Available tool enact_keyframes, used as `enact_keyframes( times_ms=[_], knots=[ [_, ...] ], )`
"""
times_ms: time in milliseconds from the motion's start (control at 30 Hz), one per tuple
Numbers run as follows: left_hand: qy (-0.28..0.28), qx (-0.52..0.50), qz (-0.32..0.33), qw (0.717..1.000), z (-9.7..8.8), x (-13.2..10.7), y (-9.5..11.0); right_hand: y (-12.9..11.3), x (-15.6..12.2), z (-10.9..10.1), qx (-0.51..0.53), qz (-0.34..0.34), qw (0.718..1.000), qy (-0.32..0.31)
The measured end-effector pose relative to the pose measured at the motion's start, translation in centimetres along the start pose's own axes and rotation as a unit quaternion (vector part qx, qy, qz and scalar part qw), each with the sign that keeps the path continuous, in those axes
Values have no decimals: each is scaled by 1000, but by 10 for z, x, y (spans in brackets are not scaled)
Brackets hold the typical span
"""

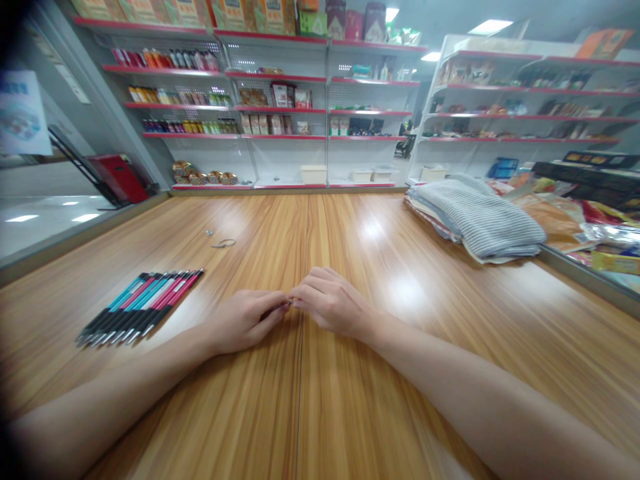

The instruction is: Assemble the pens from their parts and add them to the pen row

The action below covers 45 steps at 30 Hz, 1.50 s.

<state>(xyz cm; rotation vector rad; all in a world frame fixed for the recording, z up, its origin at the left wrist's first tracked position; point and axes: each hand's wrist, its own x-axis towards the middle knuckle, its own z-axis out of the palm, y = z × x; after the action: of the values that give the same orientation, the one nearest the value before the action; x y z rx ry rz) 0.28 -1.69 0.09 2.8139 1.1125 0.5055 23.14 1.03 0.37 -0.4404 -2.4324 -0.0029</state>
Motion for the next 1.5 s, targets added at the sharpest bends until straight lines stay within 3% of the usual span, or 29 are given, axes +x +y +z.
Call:
enact_keyframes(
  times_ms=[133,267,433,567,667,1033,1200,1367,1500],
  knots=[
    [-4,0,-8,1000,1,0,2,0,2,1,12,21,999,24],
    [7,13,-21,1000,0,1,3,8,3,-1,8,152,985,78],
    [13,-16,-31,999,-1,1,4,24,-3,0,2,218,976,10],
    [23,-33,-56,998,0,1,2,25,-5,4,5,214,975,-58],
    [22,-33,-37,999,1,1,1,24,-5,5,9,219,973,-67],
    [13,-11,-46,999,0,2,4,22,-7,7,43,219,975,7],
    [2,3,-53,999,-2,2,4,26,-10,-9,111,157,981,29],
    [1,1,-54,999,-2,1,5,34,-12,-17,179,77,977,-90],
    [7,14,-62,998,-2,2,5,34,-12,-15,156,69,978,-120]
  ],
)
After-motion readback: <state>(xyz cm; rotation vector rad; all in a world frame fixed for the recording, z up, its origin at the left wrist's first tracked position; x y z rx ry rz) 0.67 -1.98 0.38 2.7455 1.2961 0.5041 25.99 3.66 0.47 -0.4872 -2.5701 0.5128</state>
